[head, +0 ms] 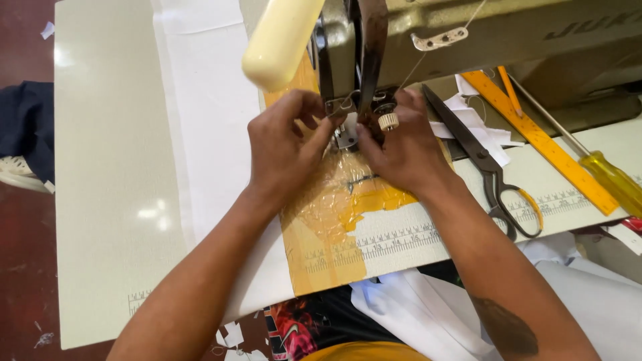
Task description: Measuring a strip of white fabric with a ruler, marking it with a pencil, and cutting it with scissors at a sewing workstation.
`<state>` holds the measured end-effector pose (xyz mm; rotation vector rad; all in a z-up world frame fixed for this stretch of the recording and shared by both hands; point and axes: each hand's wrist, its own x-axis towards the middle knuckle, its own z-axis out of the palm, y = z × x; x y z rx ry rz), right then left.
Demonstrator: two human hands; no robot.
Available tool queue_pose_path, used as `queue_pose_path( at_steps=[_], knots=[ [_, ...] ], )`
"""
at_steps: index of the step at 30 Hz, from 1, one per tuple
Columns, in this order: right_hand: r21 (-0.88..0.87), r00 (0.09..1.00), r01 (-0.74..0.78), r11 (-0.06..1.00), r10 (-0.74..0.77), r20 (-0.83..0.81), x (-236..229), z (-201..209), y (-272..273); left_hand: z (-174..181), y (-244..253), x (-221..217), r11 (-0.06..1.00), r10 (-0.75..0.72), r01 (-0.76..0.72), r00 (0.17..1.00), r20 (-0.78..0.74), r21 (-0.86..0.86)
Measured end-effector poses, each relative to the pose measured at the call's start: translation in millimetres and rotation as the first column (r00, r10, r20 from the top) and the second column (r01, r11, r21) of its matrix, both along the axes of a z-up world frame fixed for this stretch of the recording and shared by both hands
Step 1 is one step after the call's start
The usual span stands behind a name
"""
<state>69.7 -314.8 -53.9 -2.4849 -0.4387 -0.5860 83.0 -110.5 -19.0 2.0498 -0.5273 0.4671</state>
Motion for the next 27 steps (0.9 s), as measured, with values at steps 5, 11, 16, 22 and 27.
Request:
queue_pose_path(
  at_steps=[5, 11, 16, 22, 27],
  knots=[
    [0.078, 0.996, 0.011, 0.997, -0.018, 0.093, 9.3, -24.2, -10.3, -13.1, 12.9, -4.9, 0.999, 0.02, -0.02, 1.0, 0.017, 0.04],
    [-0.258, 0.982, 0.006, 0.966, 0.044, 0.186, 17.8, -33.4, -10.3, -3.3, 17.9, -10.5, 0.978, 0.008, 0.007, 0.998, -0.07, 0.207],
    [-0.245, 0.977, -0.063, 0.967, 0.11, 0.181, 14.2, -23.1, -6.7, -2.6, 18.3, -9.0, 0.982, 0.016, -0.004, 0.998, -0.063, 0.187],
    [-0.229, 0.967, -0.127, 0.965, 0.173, 0.189, -3.6, -7.5, -7.4, 2.8, 19.2, -10.2, 0.991, 0.026, -0.024, 0.999, -0.021, 0.13],
    [-0.229, 0.957, -0.171, 0.958, 0.217, 0.193, -19.6, 6.7, -4.2, 6.9, 21.5, -10.8, 0.994, 0.006, -0.003, 1.0, -0.025, 0.107]
  ],
)
